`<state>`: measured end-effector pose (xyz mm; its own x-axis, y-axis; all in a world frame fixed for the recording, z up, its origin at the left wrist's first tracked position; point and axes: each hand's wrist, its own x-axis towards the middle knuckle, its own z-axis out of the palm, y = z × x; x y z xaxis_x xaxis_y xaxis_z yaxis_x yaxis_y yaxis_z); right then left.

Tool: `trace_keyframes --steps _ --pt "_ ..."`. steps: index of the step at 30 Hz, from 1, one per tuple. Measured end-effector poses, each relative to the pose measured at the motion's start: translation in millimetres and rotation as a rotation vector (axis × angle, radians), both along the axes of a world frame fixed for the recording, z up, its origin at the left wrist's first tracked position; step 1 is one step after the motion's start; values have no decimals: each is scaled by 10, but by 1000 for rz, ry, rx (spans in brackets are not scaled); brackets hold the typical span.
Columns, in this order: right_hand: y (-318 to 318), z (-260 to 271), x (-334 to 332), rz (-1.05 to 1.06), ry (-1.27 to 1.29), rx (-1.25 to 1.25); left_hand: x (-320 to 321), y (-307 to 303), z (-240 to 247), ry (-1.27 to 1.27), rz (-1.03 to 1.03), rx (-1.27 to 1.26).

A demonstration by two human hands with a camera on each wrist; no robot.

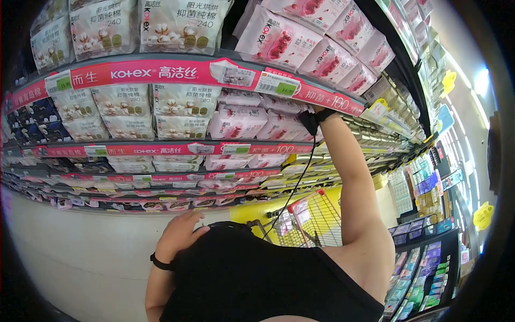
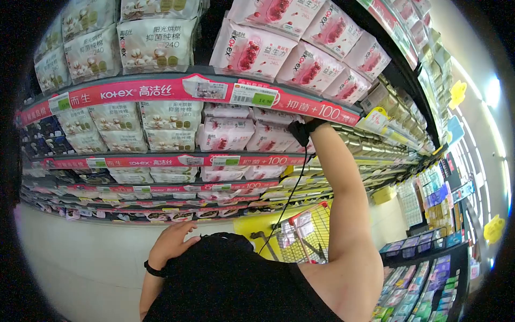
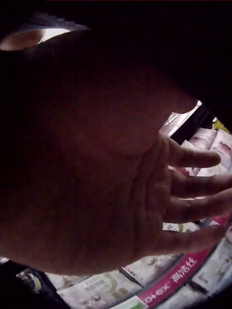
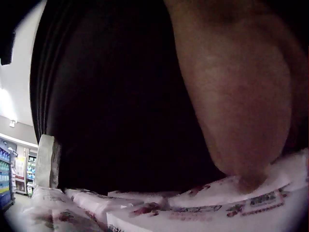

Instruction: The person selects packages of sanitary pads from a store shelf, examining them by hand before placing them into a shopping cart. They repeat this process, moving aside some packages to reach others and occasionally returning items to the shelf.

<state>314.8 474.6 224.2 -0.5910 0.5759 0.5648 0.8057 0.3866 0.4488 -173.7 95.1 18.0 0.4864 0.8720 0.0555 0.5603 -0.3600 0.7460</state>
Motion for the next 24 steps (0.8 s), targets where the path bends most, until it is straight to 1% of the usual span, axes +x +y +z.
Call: trace_keyframes --steps 1,4,7,10,12,14,15,18,19,22,23,24 --pt "-7 -16 -15 -10 0 -18 -6 -12 -30 -2 -7 43" --pt "-55 -28 -117 -49 24 -101 5 -39 -85 -12 21 54" --pt "-248 77 -256 -100 43 -233 31 -2 -81 -11 -26 -42" --pt "-475 191 -379 -142 62 -428 107 24 20 12 -63 -111" --pt "-633 258 -404 -165 78 -597 170 68 -26 15 -109 -114" --pt "-796 201 -337 -159 118 -693 252 138 -18 27 -149 -126" --pt "-884 68 -210 -121 121 -624 300 180 -32 22 -178 -127" --pt "-1622 58 -225 43 479 -466 494 325 -13 92 -275 -89" --pt "-1652 -6 -103 240 547 -405 556 350 -5 107 -296 -88" --pt "-1942 -580 782 167 1311 -462 801 451 48 147 -372 -89" --pt "-2110 -704 850 239 1469 -285 879 468 91 164 -397 -98" --pt "-2267 -908 1001 220 1634 -203 954 494 116 185 -422 -105"
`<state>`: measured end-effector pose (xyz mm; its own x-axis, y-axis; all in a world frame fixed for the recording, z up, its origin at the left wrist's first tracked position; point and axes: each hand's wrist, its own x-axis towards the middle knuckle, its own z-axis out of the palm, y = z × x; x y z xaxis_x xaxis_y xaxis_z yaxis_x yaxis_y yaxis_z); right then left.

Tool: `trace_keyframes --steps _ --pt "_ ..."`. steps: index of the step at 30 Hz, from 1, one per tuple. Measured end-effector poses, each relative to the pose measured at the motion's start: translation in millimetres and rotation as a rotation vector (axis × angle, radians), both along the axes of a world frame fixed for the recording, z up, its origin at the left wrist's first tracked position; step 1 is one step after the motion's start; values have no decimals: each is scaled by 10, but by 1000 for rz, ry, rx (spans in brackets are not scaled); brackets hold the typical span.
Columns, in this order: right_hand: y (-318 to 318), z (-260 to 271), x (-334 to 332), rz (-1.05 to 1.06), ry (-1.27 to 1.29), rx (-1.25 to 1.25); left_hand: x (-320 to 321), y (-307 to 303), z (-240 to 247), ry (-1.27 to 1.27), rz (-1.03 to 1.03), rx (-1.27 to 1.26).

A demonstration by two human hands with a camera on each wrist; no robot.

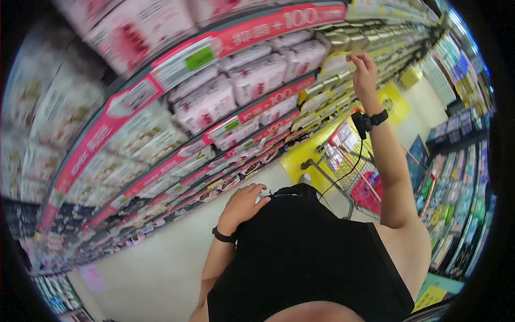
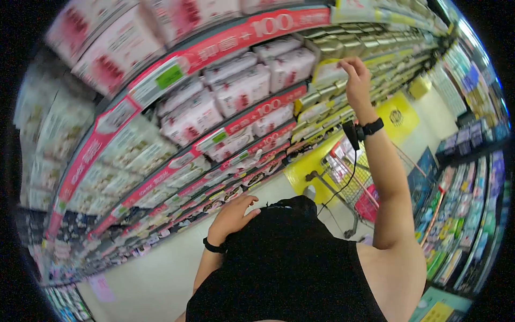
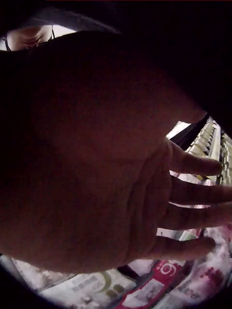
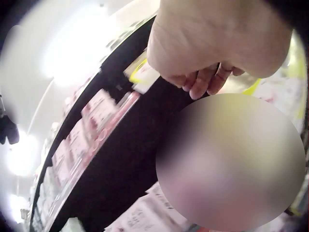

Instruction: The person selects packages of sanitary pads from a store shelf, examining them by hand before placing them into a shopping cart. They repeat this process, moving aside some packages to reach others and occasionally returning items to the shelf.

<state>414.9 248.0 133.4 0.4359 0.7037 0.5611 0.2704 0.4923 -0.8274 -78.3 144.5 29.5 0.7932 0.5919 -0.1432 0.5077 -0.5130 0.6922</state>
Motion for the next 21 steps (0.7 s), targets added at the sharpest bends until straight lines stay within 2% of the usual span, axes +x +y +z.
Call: trace_keyframes --steps 2,6,8,12,16,19,21 --pt "-375 -530 363 -157 328 55 136 42 -69 -2 -50 -22" --pt "-1149 -1351 790 -319 854 -3 454 167 21 70 -176 -85" --pt "-1475 -1539 935 -412 988 -12 624 197 -29 90 -252 -86" --pt "-1886 -1660 1177 -470 1011 0 1120 259 -26 122 -413 -92" --pt "-2168 -1908 1614 -405 1055 -38 1775 344 4 153 -522 -32" --pt "-2187 -2023 1988 -444 1163 -79 2359 356 83 164 -524 -23" --pt "-2161 -2272 2310 -357 1243 -117 2782 338 68 148 -514 -84"
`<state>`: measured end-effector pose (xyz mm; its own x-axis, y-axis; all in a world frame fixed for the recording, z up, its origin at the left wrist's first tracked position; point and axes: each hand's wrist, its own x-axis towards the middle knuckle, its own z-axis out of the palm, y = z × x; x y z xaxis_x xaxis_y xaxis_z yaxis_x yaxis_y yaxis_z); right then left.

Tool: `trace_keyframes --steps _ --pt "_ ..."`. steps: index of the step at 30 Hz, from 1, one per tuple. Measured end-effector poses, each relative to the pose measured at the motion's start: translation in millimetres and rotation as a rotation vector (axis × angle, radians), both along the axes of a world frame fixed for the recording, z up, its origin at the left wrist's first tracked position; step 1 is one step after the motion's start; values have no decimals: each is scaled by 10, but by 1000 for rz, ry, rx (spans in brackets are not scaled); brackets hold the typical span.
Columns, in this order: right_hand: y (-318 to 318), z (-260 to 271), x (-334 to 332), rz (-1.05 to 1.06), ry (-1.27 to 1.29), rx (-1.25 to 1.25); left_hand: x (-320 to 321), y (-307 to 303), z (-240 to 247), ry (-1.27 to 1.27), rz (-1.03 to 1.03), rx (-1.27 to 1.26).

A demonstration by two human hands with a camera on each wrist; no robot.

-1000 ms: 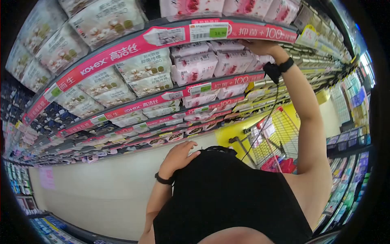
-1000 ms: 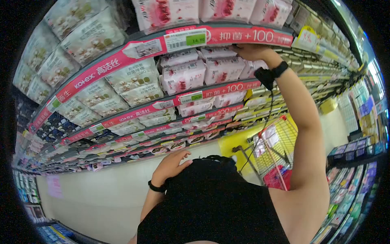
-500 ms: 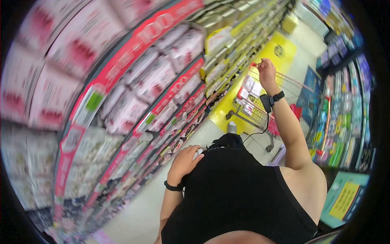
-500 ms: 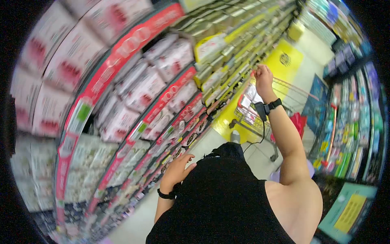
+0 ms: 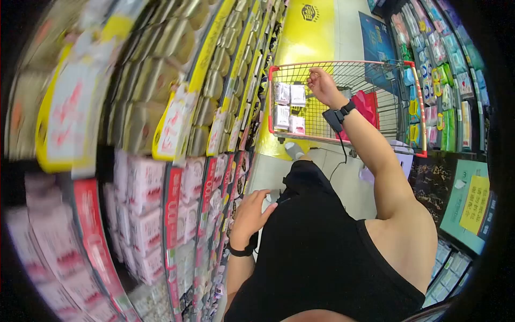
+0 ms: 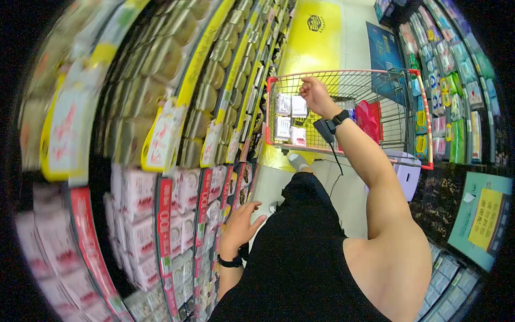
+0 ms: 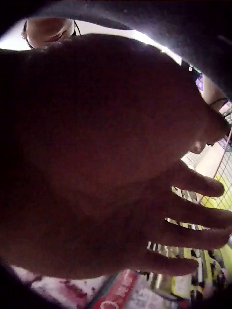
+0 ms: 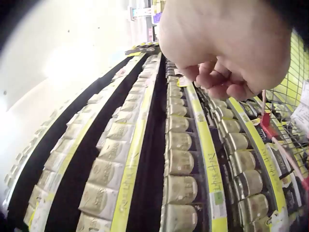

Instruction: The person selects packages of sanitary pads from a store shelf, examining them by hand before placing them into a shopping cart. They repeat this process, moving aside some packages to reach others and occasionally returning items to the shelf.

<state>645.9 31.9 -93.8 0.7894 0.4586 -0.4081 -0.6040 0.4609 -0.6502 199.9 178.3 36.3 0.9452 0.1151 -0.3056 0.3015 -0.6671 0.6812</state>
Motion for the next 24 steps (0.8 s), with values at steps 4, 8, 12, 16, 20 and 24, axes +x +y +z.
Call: trace_keyframes --steps 4,8,12,16,20,24 --pt "73 -939 495 238 81 -1 719 -131 -205 158 -53 -119" --pt "263 -1866 808 316 122 -345 1229 -234 -574 243 -78 -223" --pt "127 -3089 969 222 229 -884 1716 -151 -703 359 -68 -201" --pt "-110 -3896 780 325 119 -1145 1927 -42 -817 433 93 -182" --pt "2 -4306 559 204 -1 -1079 2001 33 -879 496 71 -150" --pt "-3 -4402 669 303 229 -741 2046 13 -877 515 70 -174"
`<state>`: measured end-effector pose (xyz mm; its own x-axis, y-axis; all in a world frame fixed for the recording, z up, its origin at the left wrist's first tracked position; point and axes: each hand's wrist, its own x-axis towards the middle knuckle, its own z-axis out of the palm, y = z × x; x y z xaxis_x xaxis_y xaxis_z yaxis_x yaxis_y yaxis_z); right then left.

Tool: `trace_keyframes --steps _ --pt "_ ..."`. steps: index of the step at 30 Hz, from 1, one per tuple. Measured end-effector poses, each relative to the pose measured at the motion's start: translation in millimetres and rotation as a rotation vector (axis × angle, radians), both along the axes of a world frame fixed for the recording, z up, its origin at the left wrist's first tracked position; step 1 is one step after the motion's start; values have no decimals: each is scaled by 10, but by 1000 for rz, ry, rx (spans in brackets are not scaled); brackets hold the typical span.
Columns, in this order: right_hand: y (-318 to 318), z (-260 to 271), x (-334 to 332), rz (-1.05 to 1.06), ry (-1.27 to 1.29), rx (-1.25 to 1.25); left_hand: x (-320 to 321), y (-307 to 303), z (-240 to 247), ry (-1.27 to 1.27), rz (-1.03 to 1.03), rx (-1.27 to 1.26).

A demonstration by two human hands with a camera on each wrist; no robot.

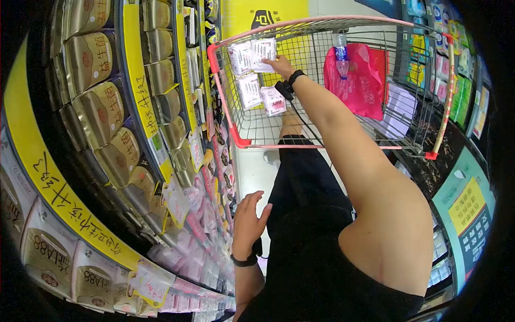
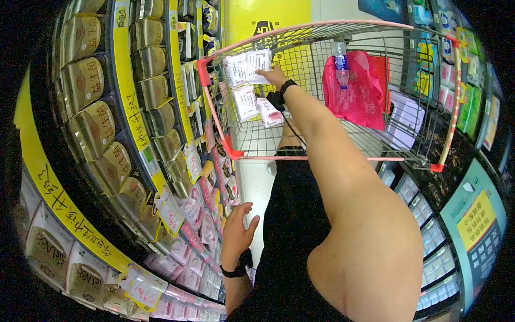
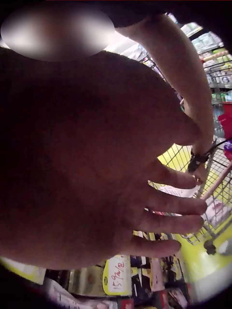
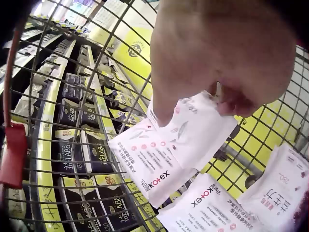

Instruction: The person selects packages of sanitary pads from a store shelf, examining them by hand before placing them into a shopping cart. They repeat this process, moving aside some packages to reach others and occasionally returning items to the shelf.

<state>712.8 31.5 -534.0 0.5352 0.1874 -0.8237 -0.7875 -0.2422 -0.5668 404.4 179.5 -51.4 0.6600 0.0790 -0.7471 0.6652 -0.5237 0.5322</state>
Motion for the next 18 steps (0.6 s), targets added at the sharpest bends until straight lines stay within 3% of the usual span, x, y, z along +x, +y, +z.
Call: trace_keyframes --steps 3,7,8,9,12,15,17,18 --pt "52 187 39 65 -39 105 17 -34 38 -22 -11 -4" --pt "146 1047 81 165 38 -13 -71 -38 129 -94 -42 27" --pt "154 708 1 62 53 93 -117 -39 170 -116 -51 41" --pt "170 807 -66 -24 17 174 -155 -44 218 -133 -37 53" --pt "27 1466 -111 154 79 216 -371 -56 396 -219 -24 96" --pt "-97 2031 -314 100 182 363 -724 -126 534 -286 -12 121" --pt "-204 1917 -445 124 212 422 -1014 -165 581 -326 2 108" --pt "-252 2279 -626 87 149 533 -1164 -195 619 -354 12 110"
